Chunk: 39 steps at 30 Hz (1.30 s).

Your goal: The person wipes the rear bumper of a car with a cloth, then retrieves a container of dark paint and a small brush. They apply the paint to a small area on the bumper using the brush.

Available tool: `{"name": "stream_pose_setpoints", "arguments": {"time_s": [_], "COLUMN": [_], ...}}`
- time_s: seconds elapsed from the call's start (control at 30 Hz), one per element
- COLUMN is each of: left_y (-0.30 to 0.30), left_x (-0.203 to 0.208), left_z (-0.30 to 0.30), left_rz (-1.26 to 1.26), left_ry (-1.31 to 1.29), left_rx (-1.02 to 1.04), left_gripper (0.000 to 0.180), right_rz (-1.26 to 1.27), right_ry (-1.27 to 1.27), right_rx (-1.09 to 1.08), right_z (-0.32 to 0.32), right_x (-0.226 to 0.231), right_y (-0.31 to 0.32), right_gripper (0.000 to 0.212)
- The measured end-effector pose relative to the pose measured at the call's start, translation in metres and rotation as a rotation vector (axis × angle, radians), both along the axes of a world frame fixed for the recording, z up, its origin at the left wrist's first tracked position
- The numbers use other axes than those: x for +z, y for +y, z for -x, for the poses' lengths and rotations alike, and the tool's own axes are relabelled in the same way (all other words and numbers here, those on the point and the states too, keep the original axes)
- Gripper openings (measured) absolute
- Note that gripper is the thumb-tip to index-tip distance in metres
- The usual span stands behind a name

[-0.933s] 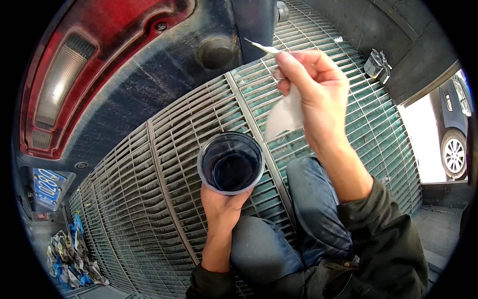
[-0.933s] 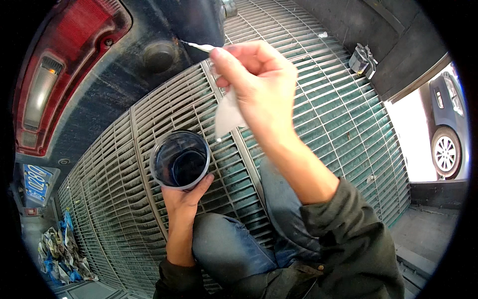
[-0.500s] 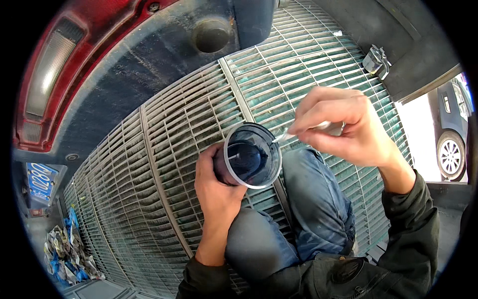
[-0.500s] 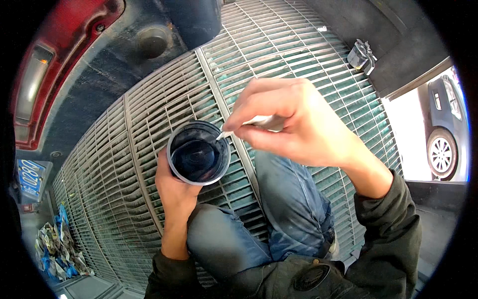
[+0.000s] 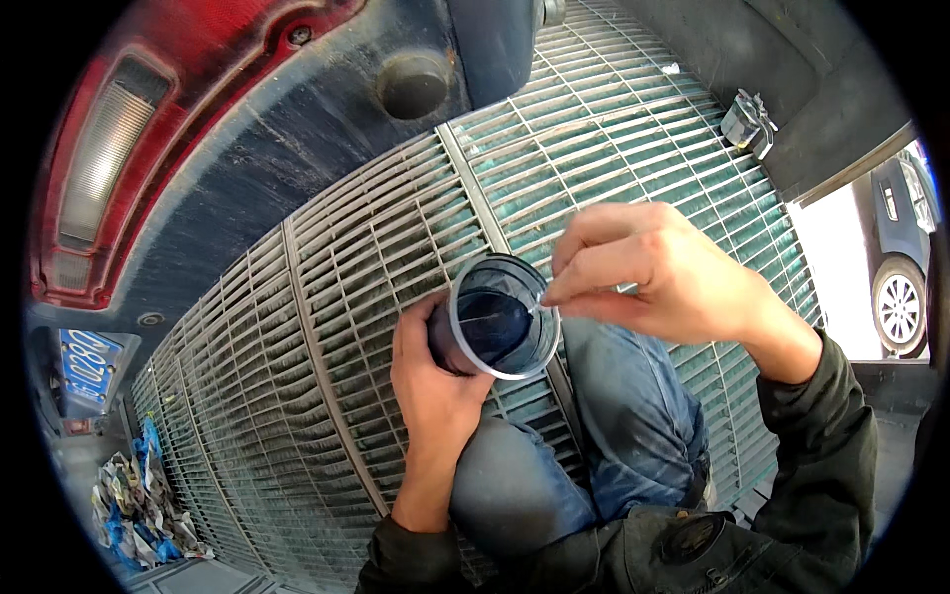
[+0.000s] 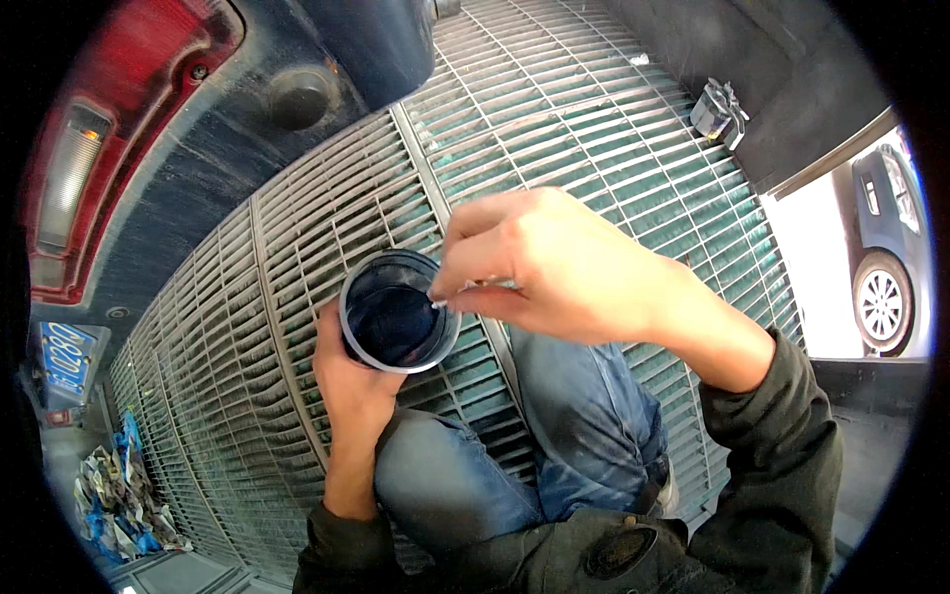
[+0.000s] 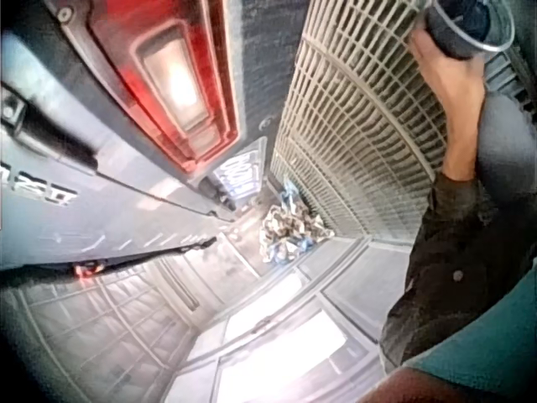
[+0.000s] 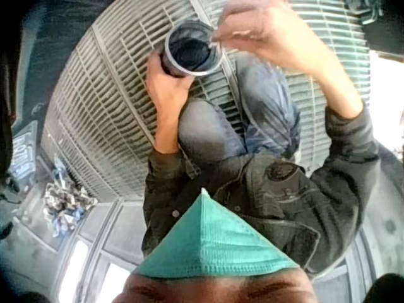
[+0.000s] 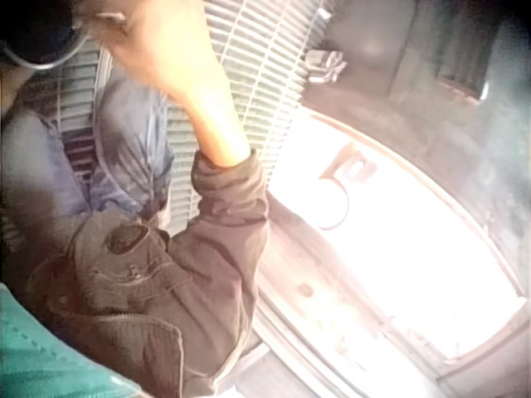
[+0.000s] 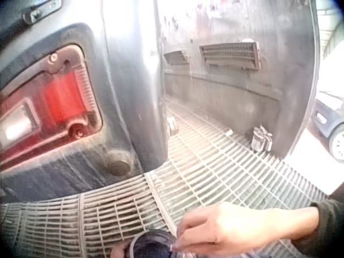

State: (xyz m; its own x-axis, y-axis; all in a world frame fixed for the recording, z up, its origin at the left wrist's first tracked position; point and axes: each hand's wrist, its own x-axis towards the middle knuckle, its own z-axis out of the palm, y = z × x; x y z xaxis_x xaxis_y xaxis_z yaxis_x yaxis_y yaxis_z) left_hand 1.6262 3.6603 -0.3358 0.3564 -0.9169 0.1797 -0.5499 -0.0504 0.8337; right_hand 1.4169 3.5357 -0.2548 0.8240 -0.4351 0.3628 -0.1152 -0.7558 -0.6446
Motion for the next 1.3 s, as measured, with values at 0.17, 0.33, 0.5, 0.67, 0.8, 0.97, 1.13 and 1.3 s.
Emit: {"name": "stream_pose_setpoints", "arguments": {"time_s": [0.17,0.33,0.5,0.67,0.8,0.97,1.13,1.3], "left_y": [-0.001,0.0,0.001,0.003,0.005,0.005,0.005,0.004], "left_x": [0.001,-0.008,-0.007,-0.001,-0.005,-0.001,0.002,-0.003], "left_z": [0.0,-0.005,-0.005,-0.003,-0.006,-0.003,-0.003,-0.004], "left_rz": [-0.023,-0.001,0.042,0.021,0.027,0.019,0.003,0.016], "left_ry": [0.077,0.14,0.186,0.194,0.152,0.193,0.186,0.231], "left_rx": [-0.001,-0.006,-0.042,-0.034,-0.032,-0.037,-0.031,-0.045], "left_gripper": [0.073,0.072,0.071,0.07,0.071,0.072,0.073,0.073], "right_rz": [-0.188,-0.154,0.084,0.216,0.279,0.335,0.362,0.49], "right_ry": [0.017,-0.152,-0.396,-0.457,-0.454,-0.517,-0.502,-0.52], "right_rx": [-0.038,-0.18,-0.276,-0.368,-0.431,-0.312,-0.356,-0.246], "right_z": [0.002,-0.002,-0.007,-0.025,-0.035,-0.034,-0.036,-0.034], "right_x": [0.011,0.022,0.039,0.06,0.064,0.063,0.067,0.066], "right_y": [0.002,-0.012,-0.048,-0.053,-0.05,-0.066,-0.06,-0.074], "right_gripper": [0.008,0.006,0.013,0.01,0.01,0.011,0.011,0.012]}}
